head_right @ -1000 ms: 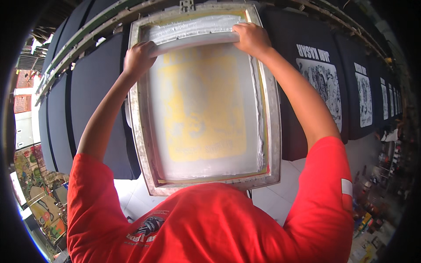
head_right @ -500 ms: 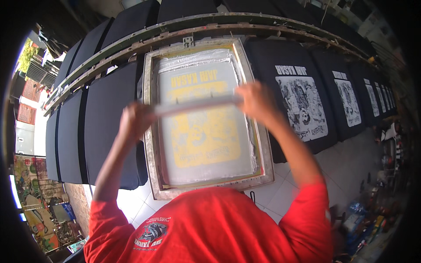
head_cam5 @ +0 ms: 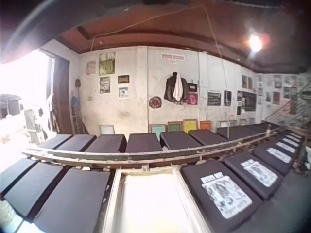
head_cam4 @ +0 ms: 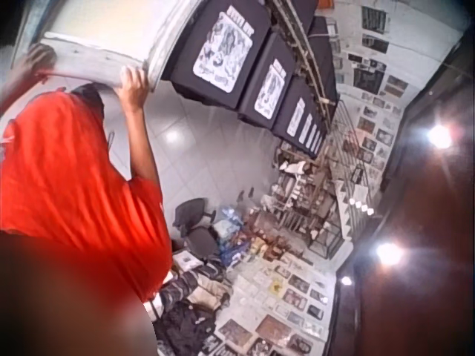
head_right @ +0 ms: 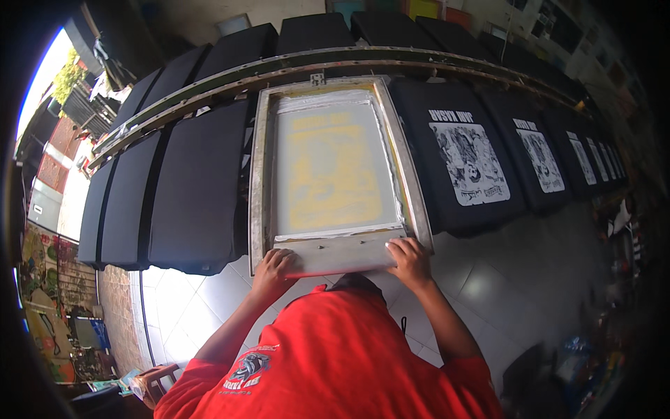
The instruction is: The person performs screen printing on black t-shirts using a squeegee and a screen printing frame. They repeatedly pull the squeegee across the screen to transfer white ink onto the shirts, occasionally repositioning the shirts and adding more ink to the screen.
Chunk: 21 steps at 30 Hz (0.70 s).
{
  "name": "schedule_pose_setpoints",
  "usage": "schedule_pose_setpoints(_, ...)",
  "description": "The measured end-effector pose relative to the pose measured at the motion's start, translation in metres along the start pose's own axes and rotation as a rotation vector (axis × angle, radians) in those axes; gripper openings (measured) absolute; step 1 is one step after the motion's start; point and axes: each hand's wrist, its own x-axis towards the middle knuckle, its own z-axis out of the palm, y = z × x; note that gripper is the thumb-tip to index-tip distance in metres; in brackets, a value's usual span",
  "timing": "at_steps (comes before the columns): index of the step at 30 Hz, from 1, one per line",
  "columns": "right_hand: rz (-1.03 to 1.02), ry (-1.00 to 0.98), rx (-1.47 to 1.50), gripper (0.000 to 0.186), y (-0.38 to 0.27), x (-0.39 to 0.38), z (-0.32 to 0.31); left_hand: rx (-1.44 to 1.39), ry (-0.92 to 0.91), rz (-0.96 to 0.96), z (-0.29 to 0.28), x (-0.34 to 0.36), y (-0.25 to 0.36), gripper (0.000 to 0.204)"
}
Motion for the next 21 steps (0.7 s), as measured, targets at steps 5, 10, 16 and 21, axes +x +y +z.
schedule_pose_setpoints(5,0.078,0.199,0.104,0.047,0.000,-0.007,-0.006,-0.075,0.140,-0.098,-0.017,-0.009,0.007,0.064)
schedule_pose_setpoints(10,0.858,0.154,0.410,0.061,0.088,-0.021,0.028,-0.387,0.272,-0.889,0.025,-0.019,-0.075,0.051)
schedule_pose_setpoints(16,0.992,0.045,0.329,0.064,0.097,-0.013,0.028,-0.679,0.342,-0.981,0.018,-0.006,-0.071,0.049)
schedule_pose_setpoints(21,0.869,0.136,0.264,0.049,0.082,0.000,0.002,-0.518,0.315,-0.995,-0.003,-0.006,-0.071,0.052)
